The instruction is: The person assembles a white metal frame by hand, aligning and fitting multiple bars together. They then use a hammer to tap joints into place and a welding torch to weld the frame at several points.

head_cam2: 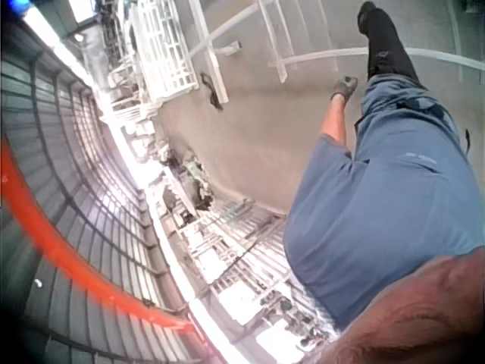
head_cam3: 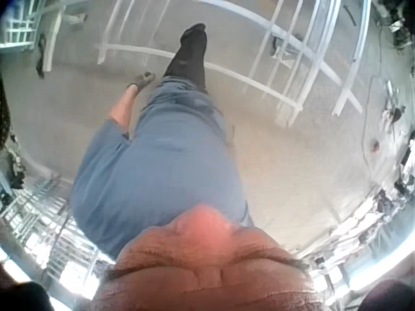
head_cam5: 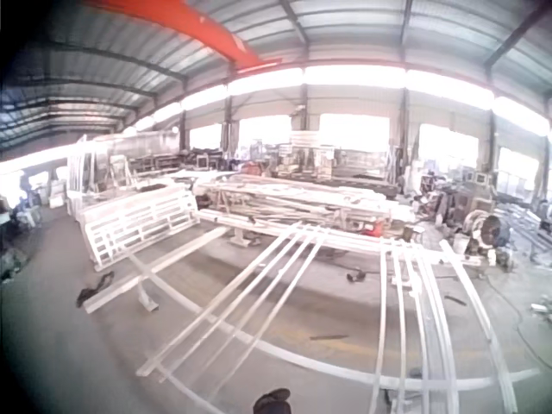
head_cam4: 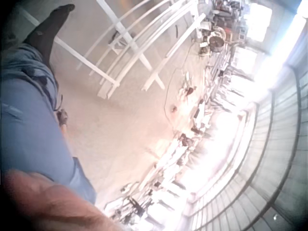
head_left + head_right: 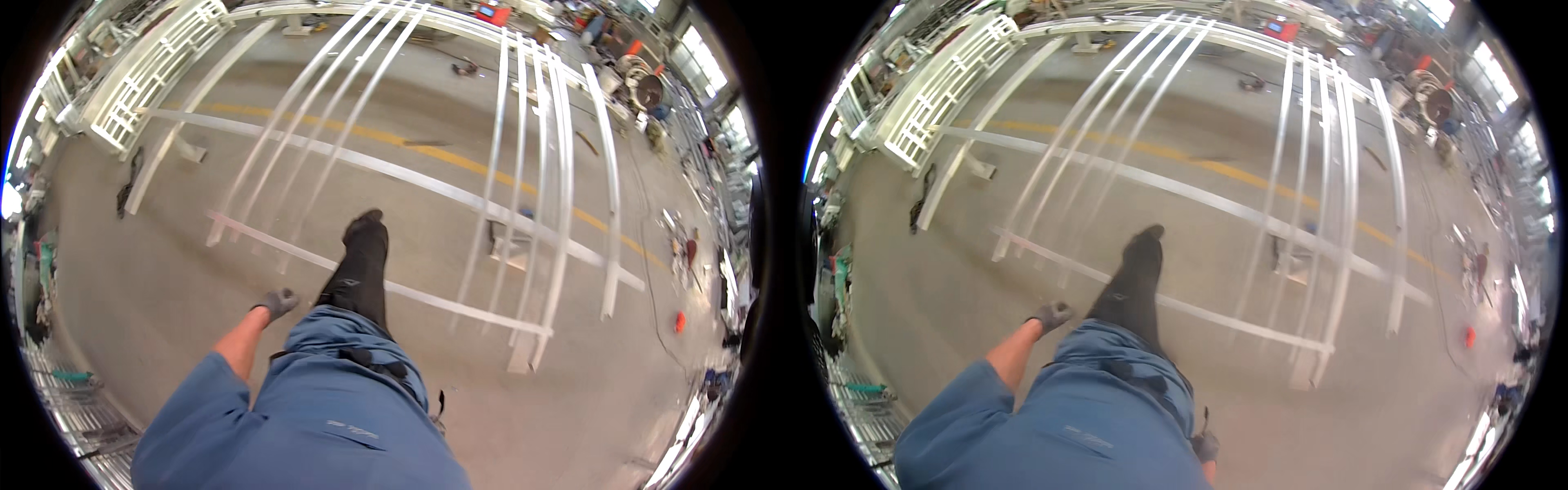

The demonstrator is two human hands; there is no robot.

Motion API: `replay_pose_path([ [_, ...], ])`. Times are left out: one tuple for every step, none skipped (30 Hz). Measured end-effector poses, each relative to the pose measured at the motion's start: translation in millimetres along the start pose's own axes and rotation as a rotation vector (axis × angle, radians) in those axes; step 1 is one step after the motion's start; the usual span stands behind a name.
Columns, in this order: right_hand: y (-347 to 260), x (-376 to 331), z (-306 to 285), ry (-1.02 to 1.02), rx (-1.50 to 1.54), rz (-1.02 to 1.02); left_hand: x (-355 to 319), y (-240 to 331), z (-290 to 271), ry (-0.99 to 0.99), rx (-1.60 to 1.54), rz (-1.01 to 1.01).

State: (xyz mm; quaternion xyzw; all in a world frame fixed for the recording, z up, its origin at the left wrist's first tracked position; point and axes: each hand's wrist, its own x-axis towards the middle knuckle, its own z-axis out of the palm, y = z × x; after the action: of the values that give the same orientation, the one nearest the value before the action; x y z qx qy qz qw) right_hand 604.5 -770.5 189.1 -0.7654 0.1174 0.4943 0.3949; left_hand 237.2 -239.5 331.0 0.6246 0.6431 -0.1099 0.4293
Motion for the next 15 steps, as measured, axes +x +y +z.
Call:
replay_pose_path([
  [-2, 10, 7, 0.025, 0.065, 0.074, 31, 4, -6, 0.014, 0.023, 0.015],
  [-3, 20, 14, 0.059, 0.134, 0.145, 59, 10, -10, 0.048, 0.079, 0.029],
  [-24, 30, 35, 0.065, 0.138, 0.187, 92, 16, -14, 0.083, 0.14, 0.042],
  [-55, 42, 68, 0.036, 0.104, 0.202, 129, 3, -25, -0.023, 0.174, 0.069],
  [-84, 52, 98, 0.006, 0.063, 0.204, 158, 6, -35, -0.083, 0.158, 0.085],
  [-114, 62, 126, -0.013, 0.03, 0.198, 185, 24, -40, -0.093, 0.191, 0.046],
  [-148, 72, 157, -0.066, -0.015, 0.189, 217, 13, -43, -0.076, 0.311, 0.147],
  [-178, 69, 169, -0.029, -0.011, 0.168, 238, 86, -70, -0.295, 0.233, 0.124],
  [-213, 63, 187, -0.037, -0.042, 0.152, 252, 103, -88, -0.264, 0.201, 0.055],
  [-247, 60, 205, -0.048, -0.072, 0.136, 270, 118, -115, -0.357, 0.134, 0.009],
  [-281, 57, 218, -0.066, -0.098, 0.121, 289, 121, -131, -0.327, 0.152, -0.011],
  [-313, 52, 226, -0.065, -0.113, 0.097, 299, 140, -151, -0.222, 0.051, -0.036],
  [-353, 52, 237, -0.102, -0.141, 0.07, 332, 134, -166, -0.186, -0.067, -0.043],
  [-386, 53, 241, -0.119, -0.145, 0.028, 354, 136, -173, -0.111, -0.136, 0.005],
  [-419, 51, 246, -0.139, -0.142, -0.023, 370, 129, -180, -0.092, -0.173, 0.019],
])
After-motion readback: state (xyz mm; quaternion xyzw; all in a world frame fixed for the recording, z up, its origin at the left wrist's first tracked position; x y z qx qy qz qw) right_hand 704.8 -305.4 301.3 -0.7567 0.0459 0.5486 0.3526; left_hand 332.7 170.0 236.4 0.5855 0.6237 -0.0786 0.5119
